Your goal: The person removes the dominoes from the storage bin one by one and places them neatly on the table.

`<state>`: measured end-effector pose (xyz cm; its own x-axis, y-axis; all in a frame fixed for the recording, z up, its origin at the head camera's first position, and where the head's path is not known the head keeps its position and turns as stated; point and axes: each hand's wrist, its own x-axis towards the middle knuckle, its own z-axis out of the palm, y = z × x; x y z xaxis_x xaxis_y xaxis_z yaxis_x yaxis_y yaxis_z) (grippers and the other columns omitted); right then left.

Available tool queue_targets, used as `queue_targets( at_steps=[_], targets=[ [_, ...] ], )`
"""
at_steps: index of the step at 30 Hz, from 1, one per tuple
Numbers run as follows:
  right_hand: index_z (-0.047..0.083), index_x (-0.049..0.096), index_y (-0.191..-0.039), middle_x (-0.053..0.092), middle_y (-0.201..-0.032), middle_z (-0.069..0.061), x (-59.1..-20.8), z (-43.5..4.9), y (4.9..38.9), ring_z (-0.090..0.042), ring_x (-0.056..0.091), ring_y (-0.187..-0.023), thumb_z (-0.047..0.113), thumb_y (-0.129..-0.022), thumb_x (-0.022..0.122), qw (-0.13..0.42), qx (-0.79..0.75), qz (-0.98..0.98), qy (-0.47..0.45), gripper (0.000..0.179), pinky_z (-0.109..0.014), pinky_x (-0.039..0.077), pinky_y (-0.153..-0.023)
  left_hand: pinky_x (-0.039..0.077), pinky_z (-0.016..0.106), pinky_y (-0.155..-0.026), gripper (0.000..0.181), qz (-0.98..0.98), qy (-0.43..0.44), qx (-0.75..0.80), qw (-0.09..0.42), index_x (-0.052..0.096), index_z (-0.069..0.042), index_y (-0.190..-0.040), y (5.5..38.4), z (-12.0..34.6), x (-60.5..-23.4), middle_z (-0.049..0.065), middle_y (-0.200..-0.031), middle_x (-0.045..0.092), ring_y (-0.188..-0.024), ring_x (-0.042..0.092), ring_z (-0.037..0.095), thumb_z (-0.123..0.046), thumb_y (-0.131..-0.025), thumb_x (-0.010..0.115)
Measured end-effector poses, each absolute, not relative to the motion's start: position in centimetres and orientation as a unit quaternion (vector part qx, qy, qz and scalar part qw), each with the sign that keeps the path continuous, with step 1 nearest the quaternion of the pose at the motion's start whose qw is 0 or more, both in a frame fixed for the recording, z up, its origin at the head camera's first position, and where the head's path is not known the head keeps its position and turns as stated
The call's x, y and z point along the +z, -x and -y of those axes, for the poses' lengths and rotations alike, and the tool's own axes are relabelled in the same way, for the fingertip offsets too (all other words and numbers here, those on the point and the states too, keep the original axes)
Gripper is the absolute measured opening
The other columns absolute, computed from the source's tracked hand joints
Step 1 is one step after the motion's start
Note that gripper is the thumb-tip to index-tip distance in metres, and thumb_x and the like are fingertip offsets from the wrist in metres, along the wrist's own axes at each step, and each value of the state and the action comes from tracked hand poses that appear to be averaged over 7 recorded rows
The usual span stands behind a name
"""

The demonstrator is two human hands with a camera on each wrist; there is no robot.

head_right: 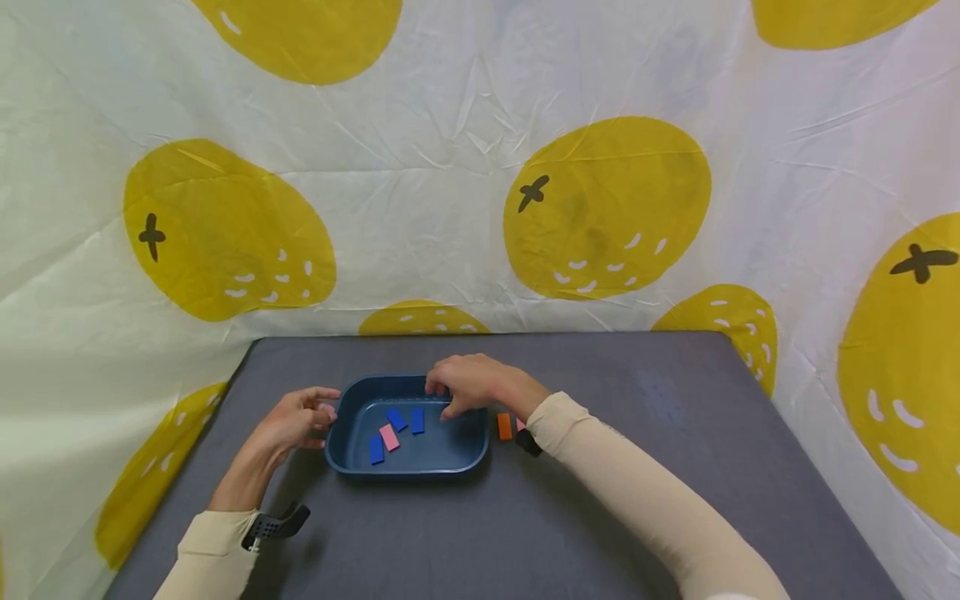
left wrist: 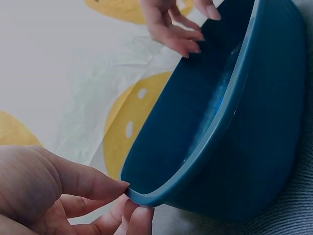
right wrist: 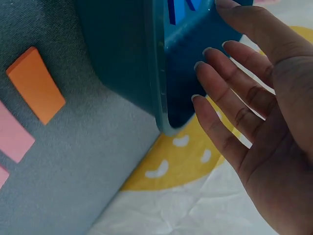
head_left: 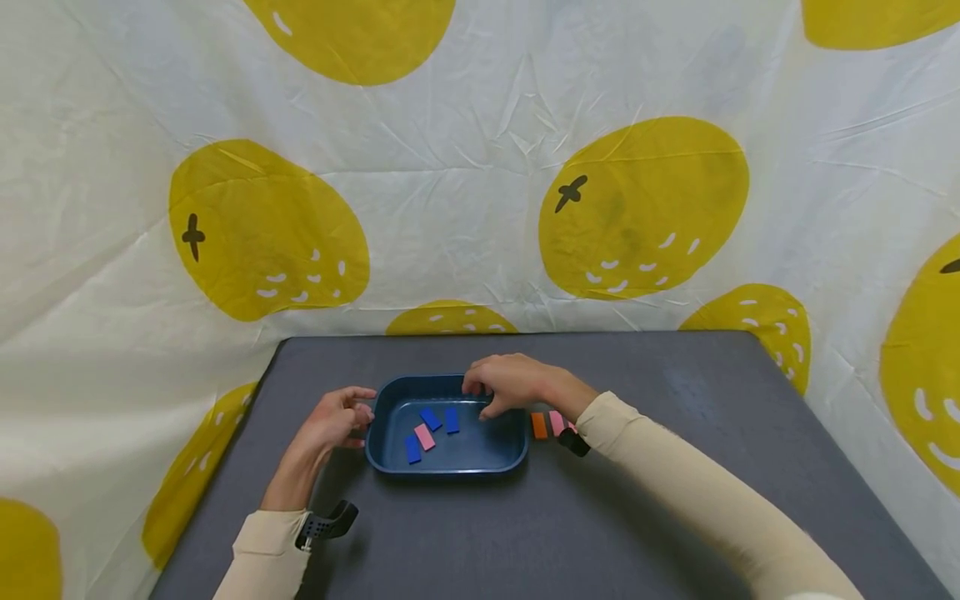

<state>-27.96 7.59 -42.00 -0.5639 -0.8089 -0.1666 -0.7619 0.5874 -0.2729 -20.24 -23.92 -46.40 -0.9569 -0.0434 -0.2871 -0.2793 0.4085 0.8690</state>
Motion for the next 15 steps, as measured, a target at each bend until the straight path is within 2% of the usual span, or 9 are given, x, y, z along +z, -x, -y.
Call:
queue_targets(
  at_steps=[15],
  targets=[
    [0.02,0.069,-0.126,0.067,-0.116,0.004,-44.0,-3.5,28.3,-0.012,0.062,-0.103,0.036,-0.087,0.081,0.131,0.0,-0.879,0.459,0.044,-0.036,0.054,-0.09,0.059,0.039,-0.066,0.04,-0.831,0.104,0.535,0.111,0.056,-0.003,-0.137,20.4,23.9,-46.5,0.018,-0.109,0.062,-0.09,0.06,0.029,0.002,-0.098,0.055]
  ],
)
